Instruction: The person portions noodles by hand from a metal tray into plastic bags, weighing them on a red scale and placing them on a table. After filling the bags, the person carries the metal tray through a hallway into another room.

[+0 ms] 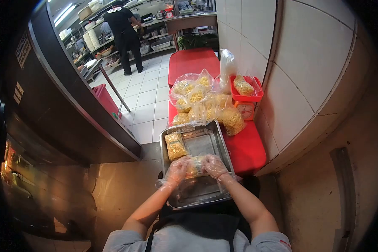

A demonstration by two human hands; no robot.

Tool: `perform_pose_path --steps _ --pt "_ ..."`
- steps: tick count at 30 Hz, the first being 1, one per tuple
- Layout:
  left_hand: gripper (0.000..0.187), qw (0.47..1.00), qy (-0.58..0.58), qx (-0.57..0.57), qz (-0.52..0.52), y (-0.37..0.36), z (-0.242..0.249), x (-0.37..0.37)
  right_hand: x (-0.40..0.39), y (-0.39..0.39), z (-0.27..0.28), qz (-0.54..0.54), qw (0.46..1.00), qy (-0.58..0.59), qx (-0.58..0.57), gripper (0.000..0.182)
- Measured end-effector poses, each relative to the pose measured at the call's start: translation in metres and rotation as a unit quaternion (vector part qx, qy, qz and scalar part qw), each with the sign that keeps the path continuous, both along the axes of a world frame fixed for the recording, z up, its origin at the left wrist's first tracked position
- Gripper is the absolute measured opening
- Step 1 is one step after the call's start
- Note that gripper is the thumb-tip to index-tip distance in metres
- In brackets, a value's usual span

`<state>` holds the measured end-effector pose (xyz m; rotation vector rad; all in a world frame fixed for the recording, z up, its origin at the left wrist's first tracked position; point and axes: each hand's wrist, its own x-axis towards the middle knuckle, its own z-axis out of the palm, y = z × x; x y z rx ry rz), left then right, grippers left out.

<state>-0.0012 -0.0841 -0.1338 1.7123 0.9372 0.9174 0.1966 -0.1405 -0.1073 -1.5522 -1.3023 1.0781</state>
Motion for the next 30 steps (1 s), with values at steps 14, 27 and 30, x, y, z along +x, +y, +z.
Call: perform_pose_path --steps 14,27,30 --pt "0.028 0.983 0.024 -0.181 -0.025 -0.016 -0.016 0.009 -0.042 -0.016 -0.018 -0.188 0.784 0.59 -0.033 0.051" --pt "0.058 0.988 0.112 -0.034 0.1 0.008 0.077 0.047 -0.057 -0.02 0.04 -0.125 0.907 0.386 0.116 0.058" --pt "0.058 0.994 0.026 -0.077 0.073 -0.001 0.089 0.05 -0.039 -0.025 0.045 -0.05 0.913 0.389 0.112 0.06"
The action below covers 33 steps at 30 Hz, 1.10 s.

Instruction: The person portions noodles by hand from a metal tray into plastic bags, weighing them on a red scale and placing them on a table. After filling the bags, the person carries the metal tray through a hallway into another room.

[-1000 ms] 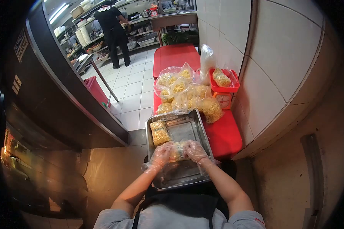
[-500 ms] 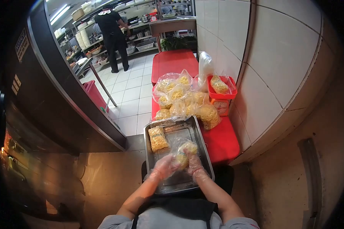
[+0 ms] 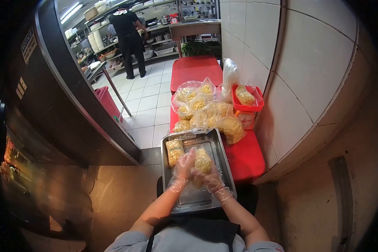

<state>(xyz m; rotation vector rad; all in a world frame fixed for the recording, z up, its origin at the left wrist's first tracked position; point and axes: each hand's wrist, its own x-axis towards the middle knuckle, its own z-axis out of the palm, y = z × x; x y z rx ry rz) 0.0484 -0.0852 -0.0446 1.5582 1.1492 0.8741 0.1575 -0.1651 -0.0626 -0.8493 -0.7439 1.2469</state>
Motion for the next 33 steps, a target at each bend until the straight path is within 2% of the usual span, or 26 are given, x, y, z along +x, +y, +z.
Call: perform_pose_path --steps 2,4,6,9,12,15,17,18,19,20,21,22,23,25,26,29,30,33 --pt "0.057 0.999 0.018 -0.006 0.046 -0.007 0.026 0.006 0.012 0.005 0.007 0.067 0.998 -0.003 0.002 0.06" --pt "0.056 0.996 0.017 0.002 0.085 -0.008 0.033 0.008 0.016 0.008 0.012 0.101 0.994 0.032 0.008 0.058" --pt "0.057 0.994 -0.005 0.024 0.107 -0.006 0.036 0.01 0.015 0.009 0.018 0.099 0.994 0.037 0.011 0.053" --pt "0.057 0.996 -0.014 -0.005 0.091 0.002 0.036 0.004 0.019 0.015 0.013 0.122 0.992 -0.007 0.013 0.049" --pt "0.058 0.992 -0.093 0.002 0.086 0.016 0.005 0.004 0.017 0.012 0.021 0.133 0.991 0.013 -0.004 0.053" --pt "0.055 0.994 -0.042 -0.025 0.094 0.004 0.017 -0.001 0.013 0.006 0.028 0.151 0.988 0.02 -0.036 0.055" --pt "0.043 0.994 -0.049 0.09 0.023 0.0 0.004 -0.008 0.011 0.0 0.033 0.174 0.984 -0.029 -0.016 0.057" --pt "0.043 0.99 -0.131 0.045 -0.027 0.001 -0.002 -0.008 0.009 -0.002 0.035 0.185 0.981 -0.052 -0.007 0.058" --pt "0.044 0.975 -0.209 -0.008 -0.072 0.003 -0.009 -0.008 0.008 -0.001 0.039 0.159 0.978 -0.122 0.059 0.06" --pt "0.047 0.911 -0.357 -0.161 -0.125 0.003 -0.011 0.0 0.007 0.004 0.045 0.132 0.965 -0.19 0.124 0.062" --pt "0.049 0.799 -0.488 -0.306 -0.171 0.004 -0.013 0.004 0.007 0.006 0.048 0.104 0.942 -0.258 0.187 0.063" --pt "0.057 0.818 -0.462 -0.286 -0.189 -0.005 -0.021 -0.005 0.012 0.014 0.029 0.128 0.943 -0.247 0.185 0.07" --pt "0.064 0.835 -0.435 -0.265 -0.207 -0.013 -0.03 -0.015 0.018 0.02 0.022 0.053 0.902 -0.378 0.202 0.071" --pt "0.068 0.692 -0.539 -0.438 -0.198 -0.035 -0.007 -0.022 0.026 0.028 0.015 -0.1 0.756 -0.607 0.222 0.076" --pt "0.072 0.78 -0.48 -0.389 -0.095 -0.049 0.005 -0.016 0.027 0.024 0.019 -0.099 0.72 -0.671 0.147 0.078" --pt "0.072 0.768 -0.553 -0.317 -0.068 -0.045 -0.04 -0.016 0.023 0.013 0.03 -0.152 0.664 -0.728 0.077 0.079" --pt "0.067 0.807 -0.518 -0.284 0.002 -0.04 -0.042 -0.014 0.017 0.005 0.037 -0.172 0.678 -0.711 0.076 0.078" --pt "0.058 0.944 -0.27 -0.161 0.096 -0.034 -0.037 -0.021 -0.01 -0.01 0.01 -0.089 0.804 -0.575 0.128 0.073"
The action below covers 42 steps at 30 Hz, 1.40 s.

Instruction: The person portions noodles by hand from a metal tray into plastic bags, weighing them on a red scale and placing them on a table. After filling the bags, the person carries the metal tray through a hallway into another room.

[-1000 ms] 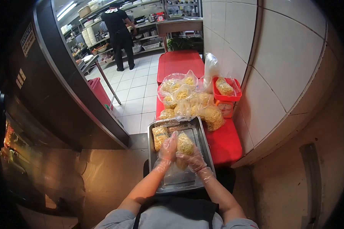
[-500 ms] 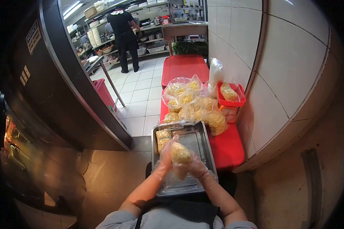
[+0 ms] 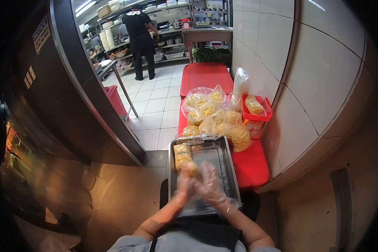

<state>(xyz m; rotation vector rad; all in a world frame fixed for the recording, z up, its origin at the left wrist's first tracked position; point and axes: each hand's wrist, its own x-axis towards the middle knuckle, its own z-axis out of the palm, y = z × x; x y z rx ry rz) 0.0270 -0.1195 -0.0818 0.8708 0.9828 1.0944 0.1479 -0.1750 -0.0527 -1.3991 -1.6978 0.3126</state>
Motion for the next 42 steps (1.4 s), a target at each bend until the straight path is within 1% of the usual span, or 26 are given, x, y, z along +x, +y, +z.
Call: perform_pose_path --steps 3,7,9,10,12,14,15,18,19,21,22,23,26,27,28,29,30,31,32,33,34,35,36,38,40,42 --pt "0.04 0.995 0.09 0.042 -0.032 -0.002 -0.004 0.0 -0.021 0.003 -0.008 0.065 0.953 0.287 -0.076 0.062" --pt "0.03 0.987 0.058 -0.036 -0.148 0.001 0.031 -0.019 0.015 0.034 -0.014 0.155 0.727 0.595 -0.305 0.053" --pt "0.037 0.987 0.044 -0.055 -0.145 0.01 0.033 -0.036 0.022 0.065 -0.013 0.117 0.781 0.523 -0.321 0.051" --pt "0.041 0.978 0.187 0.034 -0.091 0.016 0.025 -0.047 0.026 0.083 -0.017 0.097 0.805 0.484 -0.328 0.05" --pt "0.049 0.869 0.451 0.2 0.027 0.025 0.009 -0.065 0.031 0.119 -0.027 0.018 0.902 0.308 -0.301 0.059" --pt "0.055 0.811 0.536 0.228 0.058 0.023 0.006 -0.072 0.03 0.149 -0.03 -0.073 0.953 0.116 -0.271 0.063" --pt "0.058 0.777 0.578 0.241 0.073 0.022 0.004 -0.075 0.028 0.161 -0.036 -0.046 0.943 0.147 -0.294 0.065" --pt "0.074 0.836 0.519 0.179 -0.006 0.025 -0.005 -0.076 0.01 0.178 -0.068 -0.097 0.966 0.033 -0.239 0.059" --pt "0.06 0.869 0.481 0.112 -0.032 0.027 0.003 -0.074 0.005 0.178 -0.076 -0.112 0.966 -0.008 -0.232 0.054" --pt "0.045 0.598 0.731 0.308 -0.111 0.037 -0.041 -0.083 -0.015 0.171 -0.076 -0.223 0.953 -0.083 -0.186 0.053" --pt "0.039 0.498 0.777 0.369 -0.113 0.041 -0.055 -0.085 -0.02 0.166 -0.076 -0.279 0.938 -0.121 -0.164 0.053" --pt "0.034 0.388 0.811 0.426 -0.099 0.044 -0.063 -0.086 -0.017 0.169 -0.084 -0.25 0.941 -0.167 -0.156 0.059" --pt "0.027 0.324 0.81 0.487 -0.041 0.044 -0.066 -0.089 -0.017 0.175 -0.108 -0.17 0.942 -0.286 -0.032 0.064" --pt "0.028 0.332 0.81 0.477 -0.075 0.043 -0.056 -0.087 -0.017 0.174 -0.099 -0.158 0.931 -0.321 -0.067 0.066" --pt "0.028 0.263 0.837 0.46 -0.139 0.045 -0.047 -0.085 -0.019 0.175 -0.085 -0.137 0.919 -0.356 -0.102 0.069" --pt "0.029 0.197 0.849 0.445 -0.204 0.047 -0.038 -0.084 -0.005 0.188 -0.095 -0.108 0.744 -0.657 -0.059 0.062" --pt "0.032 0.203 0.858 0.441 -0.167 0.053 -0.068 -0.075 0.014 0.188 -0.099 0.016 0.93 -0.352 -0.107 0.044" --pt "0.035 0.209 0.866 0.436 -0.131 0.058 -0.098 -0.067 0.033 0.186 -0.102 0.15 0.979 -0.001 -0.136 0.03" --pt "0.039 0.528 0.778 0.327 -0.093 0.055 -0.083 -0.068 0.039 0.175 -0.084 0.121 0.964 -0.194 -0.139 0.039" --pt "0.043 0.784 0.569 0.245 0.021 0.051 -0.066 -0.068 0.045 0.164 -0.064 0.098 0.912 -0.379 -0.12 0.049" --pt "0.051 0.85 0.493 0.185 0.022 0.042 -0.019 -0.073 0.041 0.141 -0.059 0.056 0.93 -0.333 -0.145 0.057" --pt "0.054 0.867 0.47 0.165 0.017 0.041 -0.026 -0.072 0.038 0.119 -0.054 0.014 0.945 -0.283 -0.165 0.065" --pt "0.057 0.882 0.447 0.151 0.01 0.045 -0.031 -0.072 0.024 0.093 -0.021 0.066 0.925 -0.276 -0.253 0.07" --pt "0.063 0.886 0.449 0.112 -0.023 0.047 -0.028 -0.07 0.041 0.066 -0.058 0.027 0.921 -0.259 -0.291 0.082" --pt "0.066 0.896 0.428 0.114 -0.028 0.046 -0.024 -0.073 0.043 0.056 -0.066 0.017 0.843 -0.402 -0.356 0.089" --pt "0.069 0.904 0.409 0.112 -0.045 0.043 -0.004 -0.081 0.047 0.061 -0.067 0.033 0.848 -0.386 -0.361 0.094"
